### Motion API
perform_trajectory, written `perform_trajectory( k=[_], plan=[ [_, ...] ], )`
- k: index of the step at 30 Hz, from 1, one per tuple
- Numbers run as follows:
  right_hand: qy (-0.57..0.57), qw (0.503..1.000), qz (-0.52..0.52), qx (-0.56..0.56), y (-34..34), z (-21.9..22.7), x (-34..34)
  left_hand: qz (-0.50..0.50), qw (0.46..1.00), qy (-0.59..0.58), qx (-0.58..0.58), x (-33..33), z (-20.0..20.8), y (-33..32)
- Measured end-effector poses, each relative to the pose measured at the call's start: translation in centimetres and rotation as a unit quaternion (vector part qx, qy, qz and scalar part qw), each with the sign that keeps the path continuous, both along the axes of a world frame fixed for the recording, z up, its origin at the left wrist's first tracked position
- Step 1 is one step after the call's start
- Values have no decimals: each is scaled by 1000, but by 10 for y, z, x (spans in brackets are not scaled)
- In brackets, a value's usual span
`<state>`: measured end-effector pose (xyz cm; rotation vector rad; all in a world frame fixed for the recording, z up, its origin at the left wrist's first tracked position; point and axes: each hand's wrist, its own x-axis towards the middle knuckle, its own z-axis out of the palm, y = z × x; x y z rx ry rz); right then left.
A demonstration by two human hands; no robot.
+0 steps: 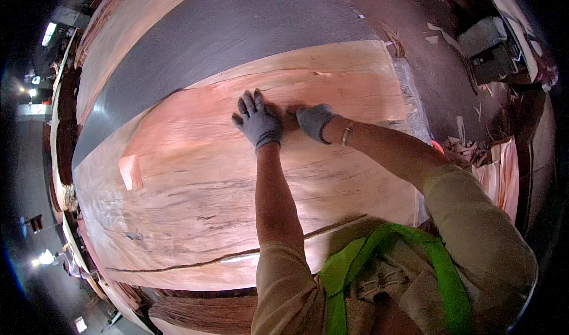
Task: The person processes wood veneer sheets by cutting off narrow strips and small pieces with a utility knife, then stacking the prepared sheets onto a large pile.
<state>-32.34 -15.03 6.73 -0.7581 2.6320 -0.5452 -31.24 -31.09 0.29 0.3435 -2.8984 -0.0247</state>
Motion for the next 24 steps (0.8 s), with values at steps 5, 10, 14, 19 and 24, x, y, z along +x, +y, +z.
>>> perform_trajectory(
  k=[5,10,14,19,24],
  plan=[
    [-90,993,-4,-76,20,2,13,-59,993,57,82,11,4,-9],
    [-42,997,-55,33,17,-63,4,-186,960,-90,189,27,23,61],
    [-30,999,-32,11,30,-31,6,-206,973,-24,97,39,10,58],
    [-51,988,76,128,94,-2,11,-244,970,-21,6,39,2,54],
    [-46,989,55,127,162,-17,13,-250,968,-15,7,38,3,51]
  ],
)
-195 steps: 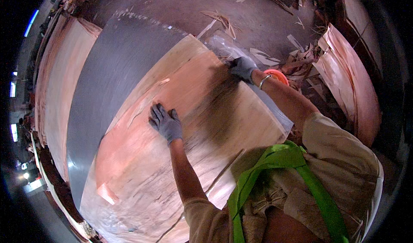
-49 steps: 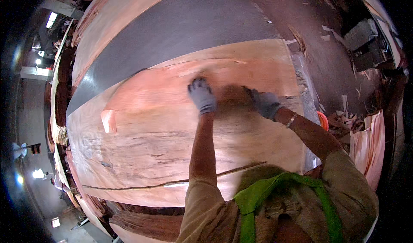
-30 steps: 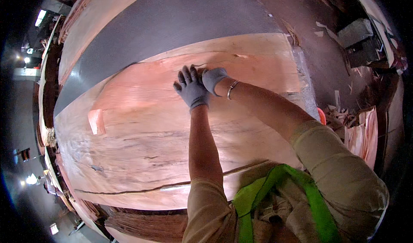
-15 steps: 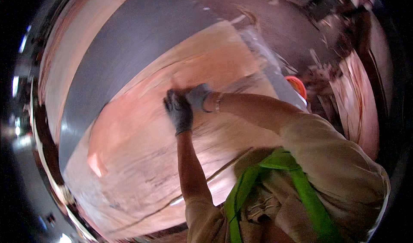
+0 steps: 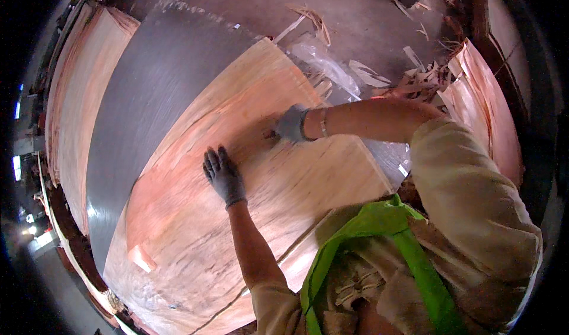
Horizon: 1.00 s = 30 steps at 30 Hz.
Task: The person processes wood veneer sheets by cutting off narrow strips and small pieces with a utility knife, then stacking the prepared sheets onto a large pile.
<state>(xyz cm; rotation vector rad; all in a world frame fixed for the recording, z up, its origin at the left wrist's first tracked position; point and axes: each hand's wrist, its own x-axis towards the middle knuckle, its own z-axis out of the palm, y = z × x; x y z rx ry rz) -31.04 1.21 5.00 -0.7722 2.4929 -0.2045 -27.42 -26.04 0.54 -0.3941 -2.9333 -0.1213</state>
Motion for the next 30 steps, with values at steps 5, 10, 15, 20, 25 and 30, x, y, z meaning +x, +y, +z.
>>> perform_trajectory(
  k=[5,10,15,20,25,30],
  plan=[
    [-1,996,-87,-22,81,-45,-4,-12,1000,4,-6,-1,0,3],
    [-77,984,25,161,142,43,-8,-7,1000,7,0,2,1,0],
    [32,982,-80,168,232,34,8,2,1000,8,11,-2,-10,-3],
    [112,965,-235,-24,201,20,21,0,999,15,35,0,-2,1],
    [30,959,-246,-139,85,-7,-12,0,997,44,63,-6,12,8],
    [-1,964,-231,-132,65,-6,-22,62,995,3,73,-71,38,54]
  ],
)
